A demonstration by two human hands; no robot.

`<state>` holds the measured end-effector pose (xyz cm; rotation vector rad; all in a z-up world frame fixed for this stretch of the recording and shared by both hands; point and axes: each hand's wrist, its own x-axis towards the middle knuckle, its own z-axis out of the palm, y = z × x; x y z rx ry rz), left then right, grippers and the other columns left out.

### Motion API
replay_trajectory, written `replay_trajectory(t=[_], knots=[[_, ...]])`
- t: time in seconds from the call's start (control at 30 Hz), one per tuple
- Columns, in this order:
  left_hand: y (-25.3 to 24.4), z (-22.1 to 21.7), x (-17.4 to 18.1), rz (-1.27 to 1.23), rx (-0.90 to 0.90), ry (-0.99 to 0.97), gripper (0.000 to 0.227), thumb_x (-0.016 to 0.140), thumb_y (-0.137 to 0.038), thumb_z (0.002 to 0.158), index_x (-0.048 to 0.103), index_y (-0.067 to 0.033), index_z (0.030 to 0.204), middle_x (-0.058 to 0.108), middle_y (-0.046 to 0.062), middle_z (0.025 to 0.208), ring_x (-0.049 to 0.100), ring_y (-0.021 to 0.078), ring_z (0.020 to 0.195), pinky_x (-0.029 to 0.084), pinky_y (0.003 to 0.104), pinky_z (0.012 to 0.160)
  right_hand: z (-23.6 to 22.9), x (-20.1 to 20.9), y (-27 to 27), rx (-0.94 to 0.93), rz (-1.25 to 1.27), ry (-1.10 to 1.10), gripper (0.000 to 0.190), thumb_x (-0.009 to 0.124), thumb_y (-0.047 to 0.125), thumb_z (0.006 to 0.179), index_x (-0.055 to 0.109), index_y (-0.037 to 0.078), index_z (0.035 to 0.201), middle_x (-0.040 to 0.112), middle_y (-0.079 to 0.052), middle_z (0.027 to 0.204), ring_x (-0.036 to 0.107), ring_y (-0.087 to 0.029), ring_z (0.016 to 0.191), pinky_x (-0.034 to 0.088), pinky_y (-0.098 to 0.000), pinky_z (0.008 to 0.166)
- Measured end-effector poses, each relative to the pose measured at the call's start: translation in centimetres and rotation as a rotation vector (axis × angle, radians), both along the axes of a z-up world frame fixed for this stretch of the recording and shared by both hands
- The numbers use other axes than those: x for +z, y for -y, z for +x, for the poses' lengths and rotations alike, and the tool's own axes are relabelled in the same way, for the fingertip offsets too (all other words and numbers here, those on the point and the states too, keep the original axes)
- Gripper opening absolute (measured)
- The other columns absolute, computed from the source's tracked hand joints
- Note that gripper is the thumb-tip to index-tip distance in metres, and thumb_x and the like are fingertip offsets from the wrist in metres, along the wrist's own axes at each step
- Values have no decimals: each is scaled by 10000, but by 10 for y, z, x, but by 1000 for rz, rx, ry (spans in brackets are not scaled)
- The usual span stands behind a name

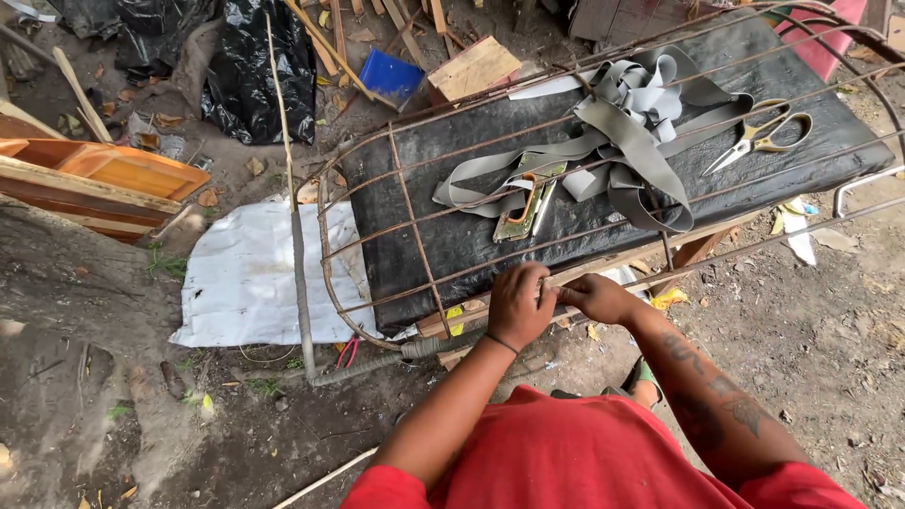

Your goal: Wrapping a metal furniture frame with adhesive tape to secure straps and padding

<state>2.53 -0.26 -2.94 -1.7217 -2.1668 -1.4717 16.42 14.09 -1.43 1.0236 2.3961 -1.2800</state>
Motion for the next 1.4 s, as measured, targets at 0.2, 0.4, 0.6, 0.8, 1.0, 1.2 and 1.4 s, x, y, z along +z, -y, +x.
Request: replay_trajectory(t=[0.2,0.4,0.6,0.8,1.0,1.2,1.4], knots=[[-84,-41,47,-422,180,-255,643,739,-443,829,561,-34,1293,572,154,1210,631,353,1105,478,500,941,-10,47,14,-4,-102,-1,585,478,593,1002,846,143,1068,793,-210,1077,666,-449,1163,488,-516,1031],[-137,-68,35,-683,103,-218,640,784,-356,865,414,-93,1316,672,188,1087,728,393,994,521,543,897,-10,55,18,-15,-128,-30,530,486,528,1004,835,139,1093,784,-208,1113,666,-437,1180,467,-507,1060],[-74,-101,110,-683,-109,192,697,779,-257,846,380,-194,1414,711,195,1146,737,385,1036,593,515,863,-9,48,14,-33,-124,-4,414,552,411,970,834,143,1112,789,-179,1126,678,-424,1159,478,-508,1045],[-79,-88,88,-787,-93,-147,900,745,-373,933,196,-61,1574,682,284,1184,726,420,1064,534,558,973,-12,54,11,35,-130,53,417,557,421,934,831,164,1116,782,-168,1163,655,-401,1218,478,-506,1073],[-59,-89,135,-882,-151,86,842,738,-377,806,328,-258,1533,678,163,1291,683,402,1160,546,543,978,-8,66,8,96,-138,22,402,530,303,890,811,155,1135,781,-144,1177,668,-381,1206,486,-492,1067],[51,-57,131,-203,-486,1152,766,892,-125,715,532,-106,1391,648,84,954,624,160,807,573,293,692,-7,50,-2,112,-189,-5,457,484,268,858,805,140,1157,781,-146,1194,666,-384,1208,478,-495,1078],[109,52,-19,-82,-15,1021,262,616,-248,1002,674,-1,1072,711,105,1078,659,213,989,499,457,977,-8,46,-2,81,-195,1,454,489,286,857,816,142,1136,785,-148,1169,677,-371,1195,483,-472,1074]])
